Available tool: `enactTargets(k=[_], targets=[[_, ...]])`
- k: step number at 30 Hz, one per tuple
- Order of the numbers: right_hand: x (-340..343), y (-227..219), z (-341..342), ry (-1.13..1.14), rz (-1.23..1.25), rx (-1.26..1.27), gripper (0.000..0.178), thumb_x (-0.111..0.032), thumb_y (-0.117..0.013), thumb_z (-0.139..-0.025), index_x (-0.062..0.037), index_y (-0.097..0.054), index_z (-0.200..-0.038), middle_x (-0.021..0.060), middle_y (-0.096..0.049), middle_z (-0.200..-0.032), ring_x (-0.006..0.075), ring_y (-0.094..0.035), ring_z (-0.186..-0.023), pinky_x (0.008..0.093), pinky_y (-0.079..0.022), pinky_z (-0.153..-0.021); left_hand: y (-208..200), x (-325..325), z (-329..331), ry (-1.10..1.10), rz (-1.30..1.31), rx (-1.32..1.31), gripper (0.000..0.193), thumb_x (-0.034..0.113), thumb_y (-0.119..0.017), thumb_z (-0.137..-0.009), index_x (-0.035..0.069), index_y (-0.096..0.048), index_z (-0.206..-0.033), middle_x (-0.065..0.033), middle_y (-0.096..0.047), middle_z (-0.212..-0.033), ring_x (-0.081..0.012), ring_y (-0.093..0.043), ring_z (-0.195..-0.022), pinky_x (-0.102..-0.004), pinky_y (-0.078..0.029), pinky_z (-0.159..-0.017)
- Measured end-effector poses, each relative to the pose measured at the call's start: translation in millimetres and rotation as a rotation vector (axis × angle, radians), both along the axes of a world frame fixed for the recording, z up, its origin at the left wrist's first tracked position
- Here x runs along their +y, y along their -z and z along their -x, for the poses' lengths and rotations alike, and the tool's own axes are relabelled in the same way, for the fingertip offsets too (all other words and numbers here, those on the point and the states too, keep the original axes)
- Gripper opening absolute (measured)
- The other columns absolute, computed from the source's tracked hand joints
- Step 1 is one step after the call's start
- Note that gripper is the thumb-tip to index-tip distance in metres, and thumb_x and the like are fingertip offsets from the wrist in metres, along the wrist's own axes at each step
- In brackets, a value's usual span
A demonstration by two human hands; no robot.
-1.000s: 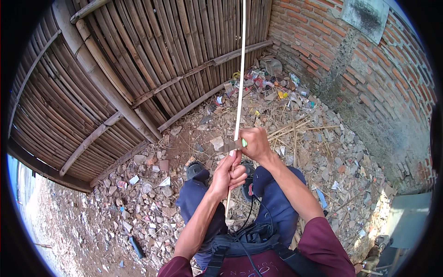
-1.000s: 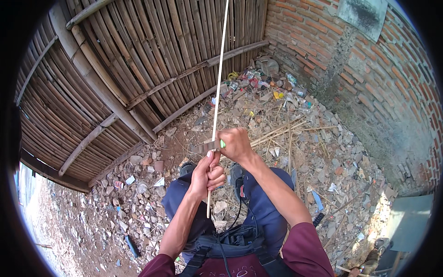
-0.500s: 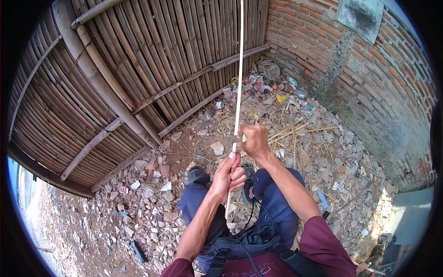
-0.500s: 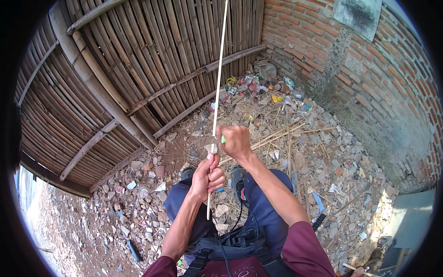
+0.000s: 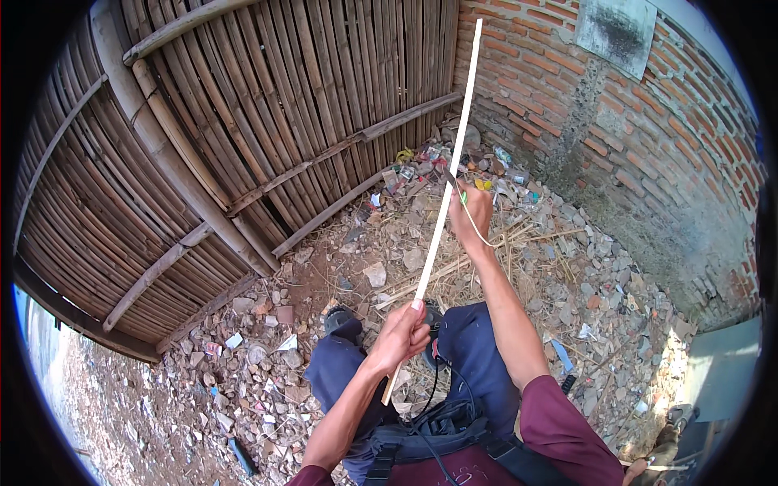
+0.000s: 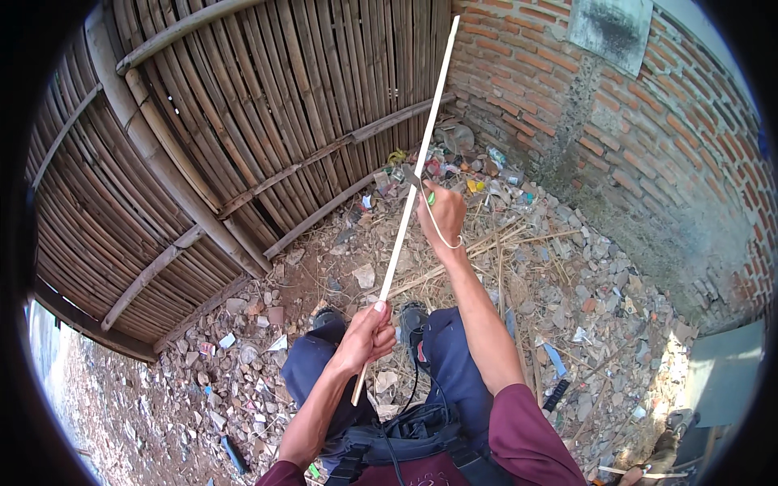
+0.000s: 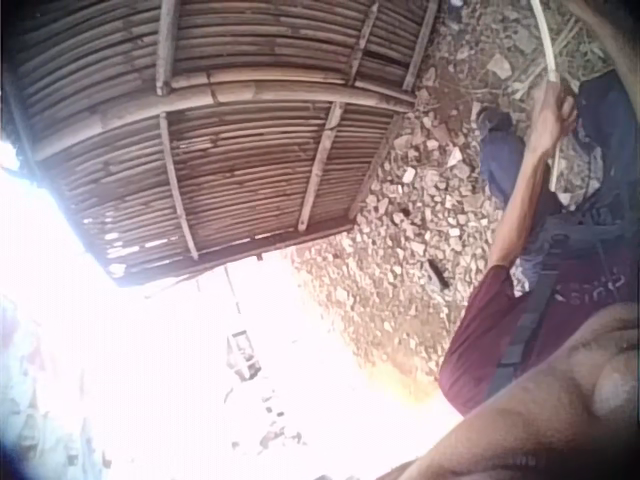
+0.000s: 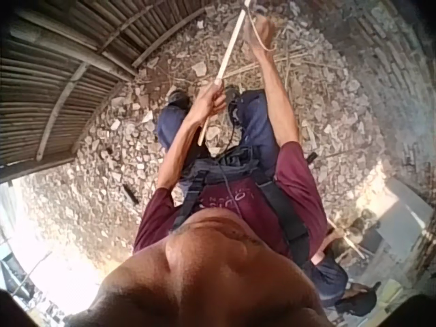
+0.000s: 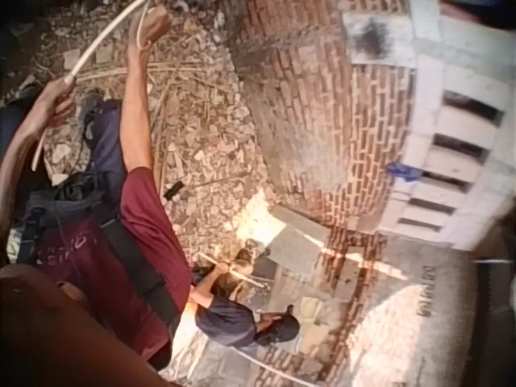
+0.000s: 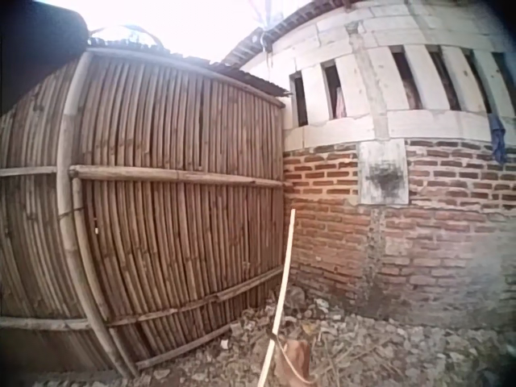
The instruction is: The person uses a utility knife to shave thin layers off a long bamboo strip while seated on the ground.
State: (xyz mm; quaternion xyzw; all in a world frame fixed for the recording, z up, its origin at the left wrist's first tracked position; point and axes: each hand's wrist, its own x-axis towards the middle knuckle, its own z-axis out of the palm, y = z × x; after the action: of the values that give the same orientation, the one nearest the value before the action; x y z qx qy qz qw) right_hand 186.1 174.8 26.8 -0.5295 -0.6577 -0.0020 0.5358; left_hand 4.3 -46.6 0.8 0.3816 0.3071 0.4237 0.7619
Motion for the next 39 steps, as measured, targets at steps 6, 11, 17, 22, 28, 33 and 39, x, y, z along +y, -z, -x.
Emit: enactTargets(k=[6,11,17,22,28,33,39], targets=[[7.0,2.8,-14.7,0.034,-0.029,0.044,0.027,-0.01,-0.072,-0.088,0.0019,-0.082,-0.11,0.024,-0.074,-0.072,0.0371,-0.071,-0.058,0.0433,-0.053,-0.058,3.8,-35.3,8.1,0.026,0.039,0.017,0.045,0.048,-0.042,-0.117,0.016,-0.037,-0.086,0.0067,-0.027,-0.059,-0.0062,-0.024,-0.046,-0.0256,-0.021,-0.041],[16.1,8.3,-29.4,0.083,-0.04,-0.004,0.022,-0.011,-0.068,-0.094,0.003,-0.083,-0.101,0.0165,-0.07,-0.062,0.0224,-0.063,-0.049,0.0375,-0.042,-0.048,10.4,-63.0,14.0,0.039,0.059,0.034,0.044,0.046,-0.041,-0.117,0.015,-0.037,-0.087,0.0065,-0.027,-0.06,-0.0065,-0.024,-0.048,-0.0265,-0.021,-0.044],[40.4,1.9,-53.8,0.158,0.094,0.441,0.036,-0.017,-0.055,-0.097,-0.0002,-0.071,-0.07,0.0119,-0.063,-0.058,0.0248,-0.058,-0.052,0.0413,-0.042,-0.054,22.9,-118.8,33.8,0.082,0.135,0.187,0.045,0.045,-0.04,-0.118,0.012,-0.039,-0.087,0.0057,-0.03,-0.061,-0.0069,-0.028,-0.049,-0.0274,-0.023,-0.044],[40.4,45.0,-97.2,-0.526,0.814,0.816,0.023,-0.003,-0.045,-0.092,-0.0045,-0.068,-0.093,-0.0042,-0.058,-0.067,0.005,-0.038,-0.049,0.0239,-0.03,-0.045,17.9,-124.9,54.9,-0.009,0.107,0.21,0.043,0.044,-0.043,-0.118,0.013,-0.04,-0.089,0.0054,-0.031,-0.065,-0.0068,-0.028,-0.05,-0.0256,-0.023,-0.044],[-13.6,-13.0,-45.6,-1.026,0.847,1.014,0.046,-0.025,-0.053,-0.101,0.0015,-0.067,-0.135,0.0095,-0.071,-0.093,0.0005,-0.027,-0.047,0.0182,-0.024,-0.041,24.2,-114.1,61.9,-0.176,-0.028,0.338,0.041,0.041,-0.042,-0.118,0.011,-0.044,-0.089,0.0055,-0.036,-0.065,-0.0047,-0.032,-0.051,-0.0265,-0.025,-0.044],[-41.0,-46.6,-10.5,-1.075,0.682,0.972,0.037,-0.032,-0.064,-0.107,-0.0024,-0.073,-0.127,0.0107,-0.076,-0.105,-0.0013,-0.029,-0.047,0.0178,-0.022,-0.041,-5.8,-102.1,58.4,-0.182,-0.094,0.528,0.041,0.041,-0.043,-0.118,0.01,-0.046,-0.091,0.0051,-0.036,-0.066,-0.0056,-0.035,-0.053,-0.0243,-0.034,-0.046],[-33.2,-51.3,-6.4,-0.992,0.512,0.971,0.028,-0.025,-0.068,-0.105,-0.0046,-0.076,-0.123,0.0059,-0.076,-0.104,-0.001,-0.031,-0.046,0.0202,-0.023,-0.041,-28.0,-81.9,68.7,-0.12,-0.215,0.648,0.038,0.038,-0.047,-0.117,0.002,-0.056,-0.111,-0.0034,-0.059,-0.078,-0.0143,-0.062,-0.069,-0.0302,-0.056,-0.069]])
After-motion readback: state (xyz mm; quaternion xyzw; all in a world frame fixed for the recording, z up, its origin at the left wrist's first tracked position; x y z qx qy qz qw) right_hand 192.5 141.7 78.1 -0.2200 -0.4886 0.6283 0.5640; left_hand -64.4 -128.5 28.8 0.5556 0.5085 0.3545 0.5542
